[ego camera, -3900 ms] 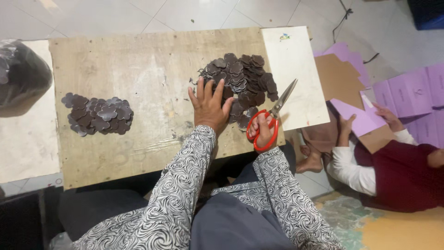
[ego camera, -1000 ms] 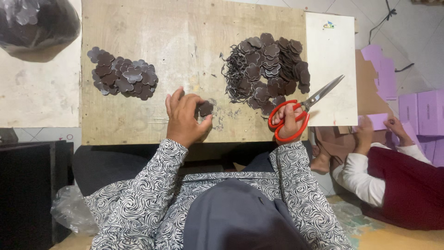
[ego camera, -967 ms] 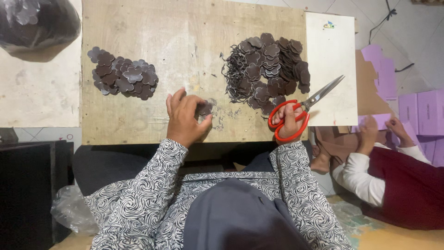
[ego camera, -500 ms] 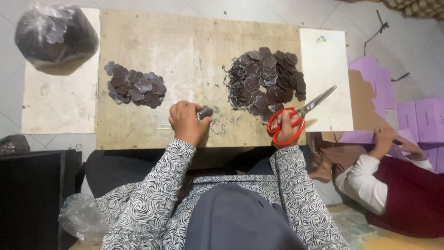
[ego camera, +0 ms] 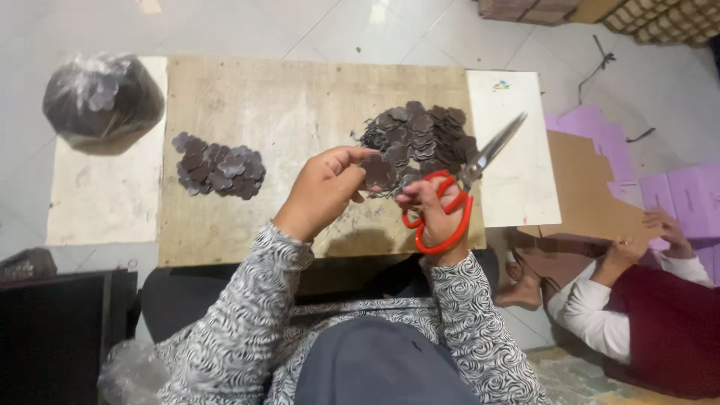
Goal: The person uses red-handled scissors to trim the edges of small dark brown flower-shaped pieces. They pick up each piece, cut along the outline, and place the finished piece onto a growing pile on the table.
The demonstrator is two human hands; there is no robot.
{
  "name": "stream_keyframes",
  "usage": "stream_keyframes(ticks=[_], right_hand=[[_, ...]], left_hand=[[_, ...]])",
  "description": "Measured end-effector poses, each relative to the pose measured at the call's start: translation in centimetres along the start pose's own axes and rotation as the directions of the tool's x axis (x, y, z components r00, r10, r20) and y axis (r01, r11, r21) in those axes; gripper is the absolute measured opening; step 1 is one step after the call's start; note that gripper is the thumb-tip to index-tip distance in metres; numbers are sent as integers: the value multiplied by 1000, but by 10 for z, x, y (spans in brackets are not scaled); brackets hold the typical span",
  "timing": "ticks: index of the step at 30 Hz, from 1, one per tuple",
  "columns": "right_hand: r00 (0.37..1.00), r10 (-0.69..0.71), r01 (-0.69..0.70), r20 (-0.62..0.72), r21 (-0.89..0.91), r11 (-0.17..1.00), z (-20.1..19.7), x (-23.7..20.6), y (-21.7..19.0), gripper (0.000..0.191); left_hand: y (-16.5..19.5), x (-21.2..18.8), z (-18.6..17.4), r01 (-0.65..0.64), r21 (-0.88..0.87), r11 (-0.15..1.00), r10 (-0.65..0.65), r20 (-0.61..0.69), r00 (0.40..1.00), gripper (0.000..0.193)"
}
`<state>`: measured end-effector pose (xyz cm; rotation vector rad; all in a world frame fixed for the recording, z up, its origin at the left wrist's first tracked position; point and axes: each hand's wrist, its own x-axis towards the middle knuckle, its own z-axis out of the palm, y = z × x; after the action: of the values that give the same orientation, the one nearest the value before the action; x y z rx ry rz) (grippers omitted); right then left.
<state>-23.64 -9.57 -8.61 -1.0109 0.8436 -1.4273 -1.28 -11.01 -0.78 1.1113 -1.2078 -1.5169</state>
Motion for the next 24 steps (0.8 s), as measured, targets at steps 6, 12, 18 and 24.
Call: stream_keyframes(ticks=[6,12,18,24], right_hand=[[997,-57,55,51,28,998,47,9,-77,22],[994,-39,31,101,78,996,52,-3,-85,27],[985,-131,118,114,114,986,53,-29,-92,23],[997,-63,59,50,65,996,57,-43,-110,24]], left_hand=[[72,-26,30,-69,38,997,68,25,997,36],[69,-49,48,-202,-93,975,202,-15,979,22],[61,-65,41,-624,683,380,795,104,598,14],[52,-76,33,-571,820,-36,894,282,349,13]])
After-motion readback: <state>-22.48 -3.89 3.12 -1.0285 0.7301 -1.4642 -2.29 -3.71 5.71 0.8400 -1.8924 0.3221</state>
